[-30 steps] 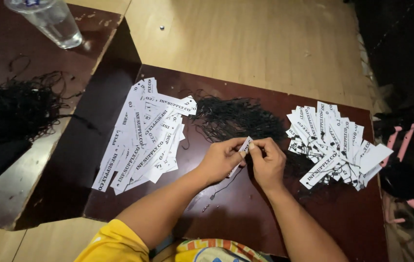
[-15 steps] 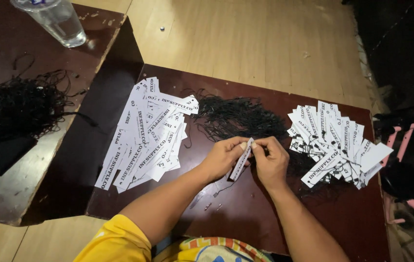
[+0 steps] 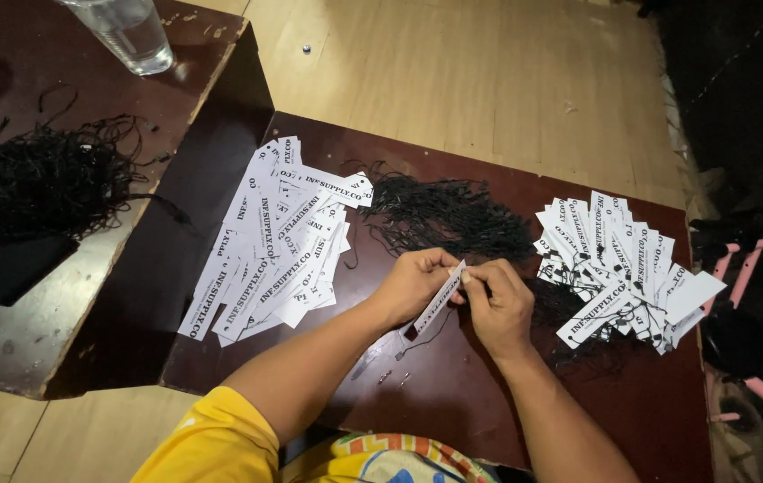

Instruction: Manually attaching thin black strings to paper product labels.

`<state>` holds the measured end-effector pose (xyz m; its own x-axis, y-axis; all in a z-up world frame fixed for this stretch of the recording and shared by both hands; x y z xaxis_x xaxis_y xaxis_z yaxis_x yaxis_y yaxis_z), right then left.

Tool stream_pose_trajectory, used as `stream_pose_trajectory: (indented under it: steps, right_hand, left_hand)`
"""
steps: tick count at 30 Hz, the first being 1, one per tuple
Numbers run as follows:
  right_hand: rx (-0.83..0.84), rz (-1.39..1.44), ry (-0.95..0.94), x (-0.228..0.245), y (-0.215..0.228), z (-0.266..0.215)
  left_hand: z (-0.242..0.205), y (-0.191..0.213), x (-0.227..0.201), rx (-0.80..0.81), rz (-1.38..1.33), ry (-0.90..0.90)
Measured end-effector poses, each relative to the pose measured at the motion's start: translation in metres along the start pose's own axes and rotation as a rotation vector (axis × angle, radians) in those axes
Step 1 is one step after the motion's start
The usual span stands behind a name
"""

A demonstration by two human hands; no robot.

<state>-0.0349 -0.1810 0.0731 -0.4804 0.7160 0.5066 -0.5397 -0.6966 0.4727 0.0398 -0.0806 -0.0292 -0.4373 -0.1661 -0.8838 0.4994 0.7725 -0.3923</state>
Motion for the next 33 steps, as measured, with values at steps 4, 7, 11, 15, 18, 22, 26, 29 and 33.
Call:
stream_pose_trajectory:
  steps: [4, 7, 11, 15, 18, 22, 26, 29, 33]
  right_hand:
    - [0.001, -0.01, -0.002, -0.001, 0.003, 0.001]
    - [-0.006, -0.016, 0.0, -0.001, 0.003, 0.002]
    - [-0.017, 0.025, -0.005, 0.0, 0.003, 0.004]
    - [-0.012, 0.026, 0.003, 0.002, 0.004, 0.005]
    - [-0.018, 0.059, -0.022, -0.002, 0.003, 0.004]
    - [-0.02, 0.072, -0.015, 0.002, 0.004, 0.008]
    - [0.006, 0.049, 0.0, 0.002, 0.002, 0.007]
    - [0.024, 0.04, -0.008, 0.001, 0.001, 0.007]
    - [0.034, 0.04, -0.094, -0.005, 0.002, 0.004]
  left_hand:
    - [-0.006, 0.0, -0.002, -0.003, -0.011, 0.044]
    - [-0.011, -0.004, -0.011, 0.026, -0.022, 0.058]
    - [-0.015, -0.006, -0.017, 0.056, -0.052, 0.098]
    - [-0.016, -0.009, -0.018, 0.084, -0.058, 0.111]
    - [-0.011, -0.005, -0.011, 0.077, -0.071, 0.109]
    - [-0.014, -0.008, -0.02, 0.069, -0.021, 0.063]
    - [-0.01, -0.005, -0.014, 0.061, -0.069, 0.035]
    - [-0.01, -0.006, -0.019, 0.054, -0.044, -0.003]
    - [-0.014, -0.008, -0.024, 0.06, -0.049, 0.005]
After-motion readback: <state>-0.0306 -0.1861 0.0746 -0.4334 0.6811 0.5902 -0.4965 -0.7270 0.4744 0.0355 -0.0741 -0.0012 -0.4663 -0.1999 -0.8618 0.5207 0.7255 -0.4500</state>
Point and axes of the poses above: each hand's wrist, its own z-axis towards the middle knuckle, its own y-axis out of the back of the hand, x = y × z, the point moved 10 cm from there along z, towards the middle knuckle, and after that the axes turned 10 degrees about y, right-handed, at the moved point
